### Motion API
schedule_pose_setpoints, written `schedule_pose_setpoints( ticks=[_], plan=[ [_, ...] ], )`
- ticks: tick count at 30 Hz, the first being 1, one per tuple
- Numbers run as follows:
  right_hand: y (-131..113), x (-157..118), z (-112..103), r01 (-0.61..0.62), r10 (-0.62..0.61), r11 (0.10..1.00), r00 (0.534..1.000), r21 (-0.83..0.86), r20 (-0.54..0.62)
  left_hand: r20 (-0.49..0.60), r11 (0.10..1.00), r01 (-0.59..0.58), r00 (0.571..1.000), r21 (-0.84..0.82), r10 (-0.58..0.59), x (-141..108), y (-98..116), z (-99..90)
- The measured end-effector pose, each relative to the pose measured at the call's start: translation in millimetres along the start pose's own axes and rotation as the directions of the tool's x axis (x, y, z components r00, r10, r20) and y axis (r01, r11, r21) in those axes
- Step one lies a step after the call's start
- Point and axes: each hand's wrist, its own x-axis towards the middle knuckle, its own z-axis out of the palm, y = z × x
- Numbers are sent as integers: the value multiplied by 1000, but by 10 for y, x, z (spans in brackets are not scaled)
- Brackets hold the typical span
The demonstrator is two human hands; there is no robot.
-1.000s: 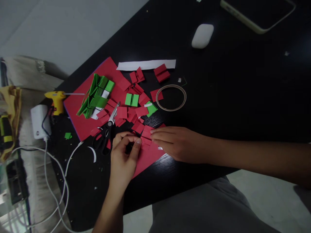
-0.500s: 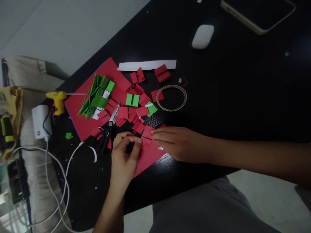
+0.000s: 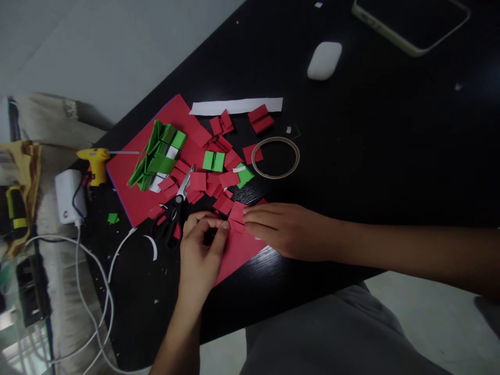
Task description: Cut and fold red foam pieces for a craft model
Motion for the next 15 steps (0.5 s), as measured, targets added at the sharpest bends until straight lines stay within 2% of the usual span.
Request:
schedule_pose_setpoints(
  ticks=[15],
  plan=[
    [-4, 7, 3, 10, -12, 998, 1000, -58, -28, -13, 1000, -23, 1000, 13, 23, 4, 21, 5]
  ],
)
